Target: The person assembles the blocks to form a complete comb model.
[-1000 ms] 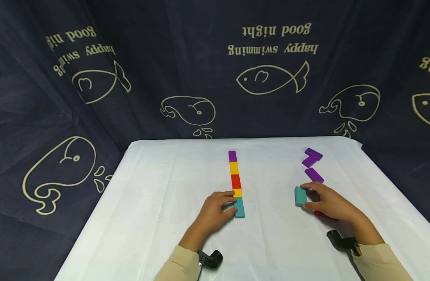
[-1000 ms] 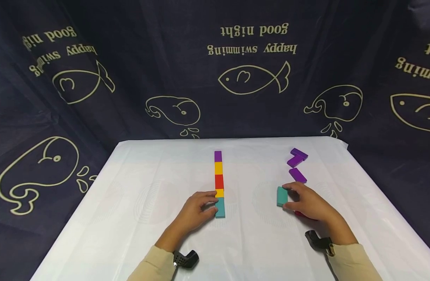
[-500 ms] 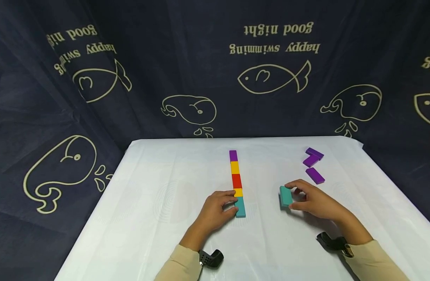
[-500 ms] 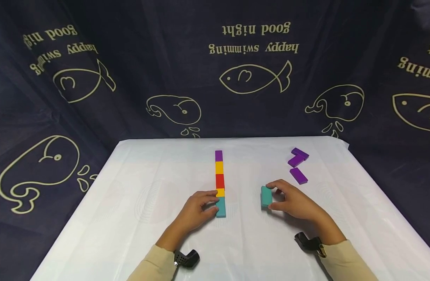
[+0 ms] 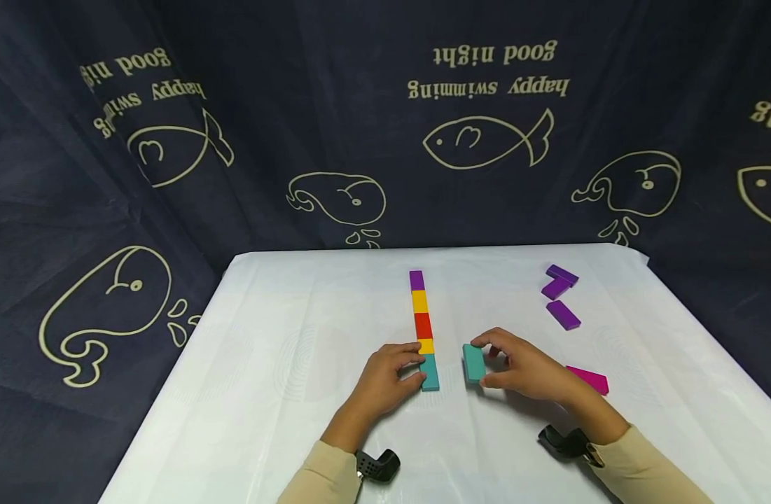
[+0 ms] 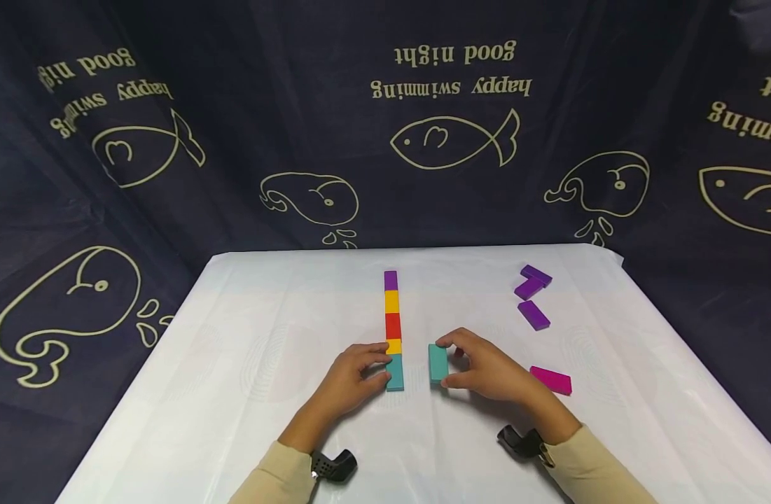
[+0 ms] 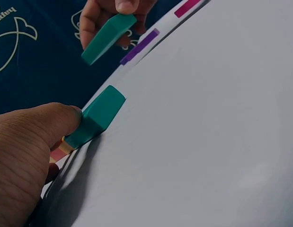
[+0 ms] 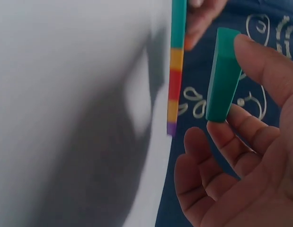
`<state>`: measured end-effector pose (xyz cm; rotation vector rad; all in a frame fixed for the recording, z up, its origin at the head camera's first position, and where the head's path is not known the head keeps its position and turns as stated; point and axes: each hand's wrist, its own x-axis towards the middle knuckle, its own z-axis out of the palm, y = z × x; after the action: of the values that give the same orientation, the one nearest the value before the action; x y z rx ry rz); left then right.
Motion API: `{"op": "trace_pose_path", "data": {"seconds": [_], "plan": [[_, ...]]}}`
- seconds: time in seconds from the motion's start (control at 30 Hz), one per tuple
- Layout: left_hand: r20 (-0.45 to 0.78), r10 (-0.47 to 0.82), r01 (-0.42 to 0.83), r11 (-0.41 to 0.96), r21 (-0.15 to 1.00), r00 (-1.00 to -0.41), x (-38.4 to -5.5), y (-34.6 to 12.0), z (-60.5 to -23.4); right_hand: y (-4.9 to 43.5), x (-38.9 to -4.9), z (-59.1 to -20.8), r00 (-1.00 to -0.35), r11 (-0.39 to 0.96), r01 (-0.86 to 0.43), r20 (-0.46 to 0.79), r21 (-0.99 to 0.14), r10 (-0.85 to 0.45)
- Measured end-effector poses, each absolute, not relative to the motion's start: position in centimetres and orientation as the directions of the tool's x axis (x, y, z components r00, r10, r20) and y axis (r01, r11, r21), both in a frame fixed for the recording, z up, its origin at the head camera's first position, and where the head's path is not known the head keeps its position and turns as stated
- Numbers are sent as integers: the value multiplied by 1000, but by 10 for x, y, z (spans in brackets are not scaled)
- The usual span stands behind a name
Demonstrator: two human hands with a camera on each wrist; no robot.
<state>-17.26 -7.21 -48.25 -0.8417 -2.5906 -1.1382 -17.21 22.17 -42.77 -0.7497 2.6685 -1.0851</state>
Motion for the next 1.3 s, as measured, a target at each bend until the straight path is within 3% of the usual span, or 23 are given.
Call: {"op": "trace_pose_path", "data": {"seconds": [0.5, 0.73, 1.3], "plan": [[353, 418, 543, 556, 630, -837, -174, -73, -483, 187, -163, -434, -801, 593, -464, 26, -658, -598], [387, 430, 577, 553, 602, -816, -174, -73, -485, 174, -151, -433, -760, 578, -481, -17, -659, -650], [394, 424, 577, 538, 615, -816, -172, -72, -482, 169, -144, -435, -706, 569, -520, -54, -637, -706]]}}
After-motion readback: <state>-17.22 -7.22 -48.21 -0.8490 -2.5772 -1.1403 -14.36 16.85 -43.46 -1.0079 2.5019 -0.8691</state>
